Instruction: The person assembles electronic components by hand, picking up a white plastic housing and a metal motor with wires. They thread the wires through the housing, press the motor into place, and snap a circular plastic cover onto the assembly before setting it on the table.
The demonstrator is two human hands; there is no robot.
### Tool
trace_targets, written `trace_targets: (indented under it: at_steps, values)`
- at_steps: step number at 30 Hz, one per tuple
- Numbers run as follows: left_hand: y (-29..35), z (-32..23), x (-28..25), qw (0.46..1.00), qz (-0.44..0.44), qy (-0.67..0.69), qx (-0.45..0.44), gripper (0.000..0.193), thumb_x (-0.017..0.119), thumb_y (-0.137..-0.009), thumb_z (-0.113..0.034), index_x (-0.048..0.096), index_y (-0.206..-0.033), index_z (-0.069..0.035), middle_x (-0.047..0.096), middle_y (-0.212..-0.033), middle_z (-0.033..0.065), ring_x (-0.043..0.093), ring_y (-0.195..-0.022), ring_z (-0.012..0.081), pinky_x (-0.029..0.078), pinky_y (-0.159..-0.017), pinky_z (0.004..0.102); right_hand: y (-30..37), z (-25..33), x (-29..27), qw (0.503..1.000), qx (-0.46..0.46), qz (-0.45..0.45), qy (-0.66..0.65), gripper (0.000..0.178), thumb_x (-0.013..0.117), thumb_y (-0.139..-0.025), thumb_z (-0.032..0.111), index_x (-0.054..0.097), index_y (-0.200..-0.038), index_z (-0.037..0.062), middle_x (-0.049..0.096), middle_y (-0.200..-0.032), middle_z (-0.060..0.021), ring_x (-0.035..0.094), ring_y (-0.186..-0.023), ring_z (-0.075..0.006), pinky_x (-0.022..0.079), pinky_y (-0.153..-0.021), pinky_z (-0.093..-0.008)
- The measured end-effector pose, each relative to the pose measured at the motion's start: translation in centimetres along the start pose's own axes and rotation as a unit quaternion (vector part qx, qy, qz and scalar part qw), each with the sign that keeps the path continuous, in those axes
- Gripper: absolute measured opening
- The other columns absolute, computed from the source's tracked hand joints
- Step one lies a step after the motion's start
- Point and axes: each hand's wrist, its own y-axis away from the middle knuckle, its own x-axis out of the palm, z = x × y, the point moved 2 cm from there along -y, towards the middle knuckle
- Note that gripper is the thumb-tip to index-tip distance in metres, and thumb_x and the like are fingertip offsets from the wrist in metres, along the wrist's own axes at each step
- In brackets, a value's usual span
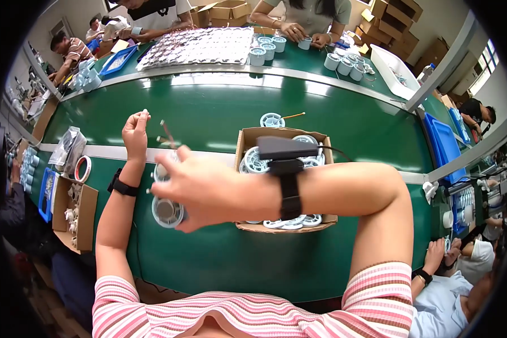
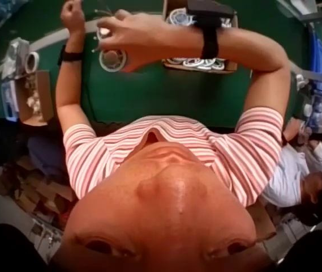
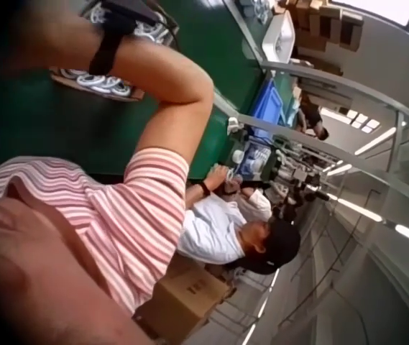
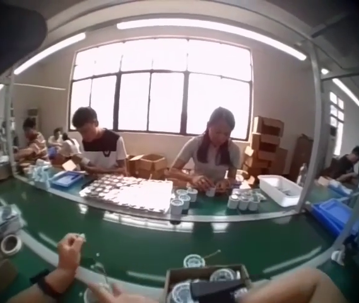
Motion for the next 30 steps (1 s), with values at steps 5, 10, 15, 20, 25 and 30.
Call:
trace_targets:
  at_steps: [5,10,15,20,25,30]
  values:
    - [-1.0,1.0,-0.4,0.993,-0.029,0.08,-0.082,0.025,0.07,-0.099,-0.019,0.063,-0.076,-0.012,0.071,-0.084,-0.0024,0.062,-0.078,0.0031,0.044,-0.07,0.0204,-1.5,0.6,6.7,0.996,-0.054,0.061,-0.024,0.068,0.088,-0.069,0.04,0.063,-0.126,0.013,0.042,-0.144,-0.0232,0.051,-0.121,-0.0468,0.06,-0.08,-0.046]
    - [-0.4,0.4,0.7,0.992,-0.024,0.086,-0.091,0.027,0.071,-0.098,-0.019,0.063,-0.075,-0.006,0.067,-0.08,-0.0008,0.054,-0.073,0.003,0.042,-0.067,0.0207,-0.4,0.2,3.3,0.996,-0.02,-0.067,0.052,0.068,0.082,-0.077,0.053,0.063,-0.127,0.0119,0.048,-0.141,-0.021,0.051,-0.125,-0.0442,0.051,-0.099,-0.0503]
    - [-0.9,1.0,0.3,0.989,0.012,0.069,-0.127,0.022,0.071,-0.098,-0.02,0.066,-0.078,-0.012,0.071,-0.085,-0.0017,0.062,-0.08,0.0041,0.044,-0.071,0.0203,3.6,-12.8,-6.4,0.888,0.375,0.048,0.264,0.061,0.069,-0.09,0.058,0.061,-0.112,0.0007,0.068,-0.11,-0.0198,0.066,-0.105,-0.038,0.054,-0.091,-0.0457]
    - [-0.8,1.8,0.6,0.988,0.022,0.074,-0.13,0.024,0.071,-0.098,-0.021,0.065,-0.077,-0.013,0.071,-0.085,-0.0021,0.063,-0.081,0.0044,0.044,-0.071,0.0209,9.8,-20.1,-6.5,0.799,0.553,0.209,0.112,0.067,0.076,-0.084,0.057,0.062,-0.113,-0.0025,0.071,-0.1,-0.0209,0.069,-0.095,-0.0394,0.056,-0.087,-0.0452]
    - [-0.7,1.2,-0.1,0.986,0.018,0.05,-0.159,0.024,0.07,-0.099,-0.024,0.063,-0.078,-0.014,0.071,-0.086,-0.0032,0.065,-0.085,0.0052,0.044,-0.074,0.0221,10.3,-24.1,-7.1,0.858,0.489,0.151,0.037,0.055,0.083,-0.076,0.032,0.065,-0.119,0.0014,0.067,-0.105,-0.0215,0.067,-0.102,-0.0397,0.055,-0.092,-0.0423]
    - [-0.5,1.0,0.1,0.983,0.026,0.034,-0.181,0.022,0.069,-0.1,-0.026,0.064,-0.081,-0.016,0.071,-0.089,-0.0042,0.065,-0.089,0.0059,0.044,-0.078,0.0239,10.0,-36.4,-7.5,0.864,0.448,-0.107,0.203,0.047,0.08,-0.074,0.02,0.068,-0.116,0.0035,0.058,-0.115,-0.0216,0.061,-0.107,-0.0412,0.052,-0.097,-0.0418]
